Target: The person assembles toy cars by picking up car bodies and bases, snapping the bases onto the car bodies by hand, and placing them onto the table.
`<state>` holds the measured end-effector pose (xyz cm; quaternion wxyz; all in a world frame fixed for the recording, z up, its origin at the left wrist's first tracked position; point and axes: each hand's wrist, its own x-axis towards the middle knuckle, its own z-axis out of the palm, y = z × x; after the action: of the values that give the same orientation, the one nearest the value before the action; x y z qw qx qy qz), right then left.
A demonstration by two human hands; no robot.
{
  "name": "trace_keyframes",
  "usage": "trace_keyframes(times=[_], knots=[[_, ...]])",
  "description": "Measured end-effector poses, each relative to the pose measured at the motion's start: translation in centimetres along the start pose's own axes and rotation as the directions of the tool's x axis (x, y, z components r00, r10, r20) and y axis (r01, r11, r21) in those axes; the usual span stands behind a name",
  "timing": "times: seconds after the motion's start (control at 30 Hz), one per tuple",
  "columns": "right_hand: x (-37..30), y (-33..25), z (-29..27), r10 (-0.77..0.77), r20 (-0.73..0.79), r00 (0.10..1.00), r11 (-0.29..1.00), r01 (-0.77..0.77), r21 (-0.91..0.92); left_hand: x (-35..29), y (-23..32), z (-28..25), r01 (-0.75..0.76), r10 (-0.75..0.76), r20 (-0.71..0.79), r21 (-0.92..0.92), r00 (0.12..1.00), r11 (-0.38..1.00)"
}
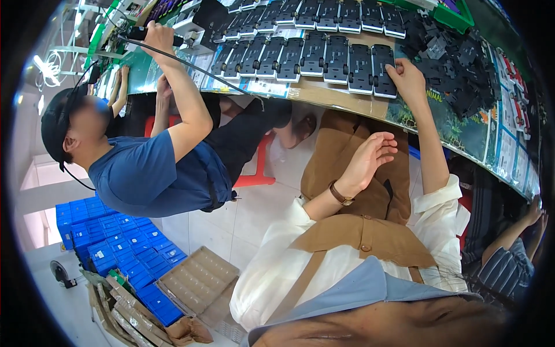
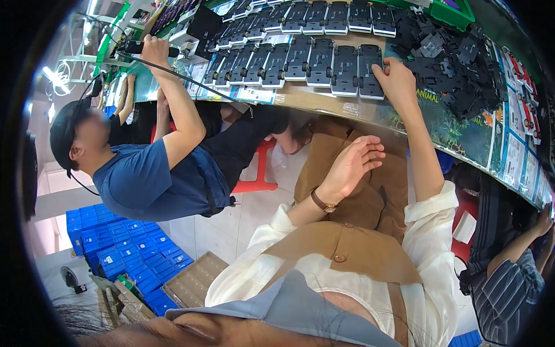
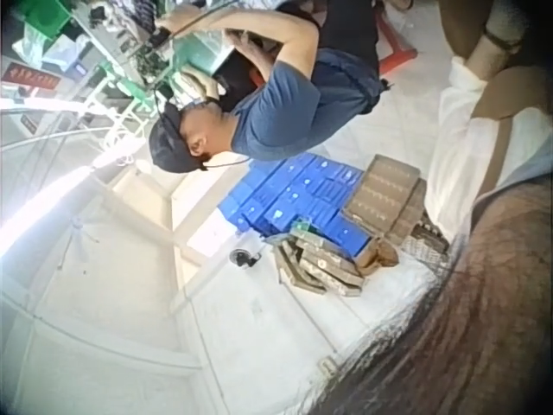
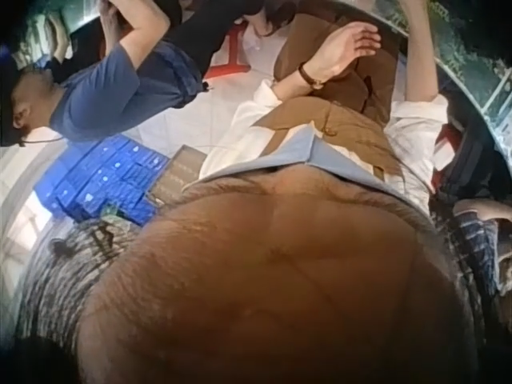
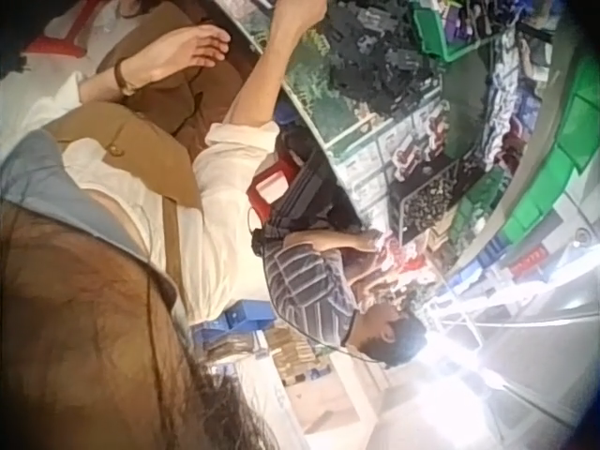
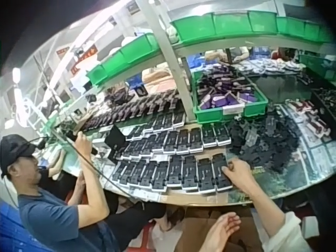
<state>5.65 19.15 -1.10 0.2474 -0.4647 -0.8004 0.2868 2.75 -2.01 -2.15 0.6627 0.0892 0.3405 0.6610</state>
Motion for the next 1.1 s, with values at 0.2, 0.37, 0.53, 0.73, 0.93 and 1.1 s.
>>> trace_keyframes(times=[0.2,0.37,0.53,0.73,0.93,1.1], knots=[[0.3,-0.2,1.0,-0.036,-0.007,0.999,0.999,0.036,0.002,0.7,-0.4,-0.3,-0.007,0.007,-0.017,0.004,1.0,1.0],[0.3,-1.2,1.4,-0.084,-0.007,0.996,0.995,0.085,0.049,1.2,-1.2,-0.3,-0.001,0.001,-0.014,0.007,1.0,1.0],[-0.4,-0.7,1.8,-0.136,-0.06,0.989,0.99,0.133,-0.046,1.0,-1.4,-0.6,0.002,-0.003,-0.014,-0.019,1.0,1.0],[-3.5,-2.0,-0.7,-0.135,-0.149,0.98,0.99,0.14,0.024,0.4,-0.4,-2.1,-0.001,-0.004,-0.047,-0.093,0.999,0.996],[-6.6,6.7,-10.3,-0.081,-0.633,0.77,0.988,0.144,0.049,0.6,0.4,-3.1,-0.016,0.016,-0.022,-0.03,1.0,0.999],[-4.4,25.0,-21.9,-0.174,-0.845,0.505,0.876,-0.313,-0.367,1.7,-0.3,-1.6,0.028,-0.028,-0.027,-0.011,0.999,1.0]])
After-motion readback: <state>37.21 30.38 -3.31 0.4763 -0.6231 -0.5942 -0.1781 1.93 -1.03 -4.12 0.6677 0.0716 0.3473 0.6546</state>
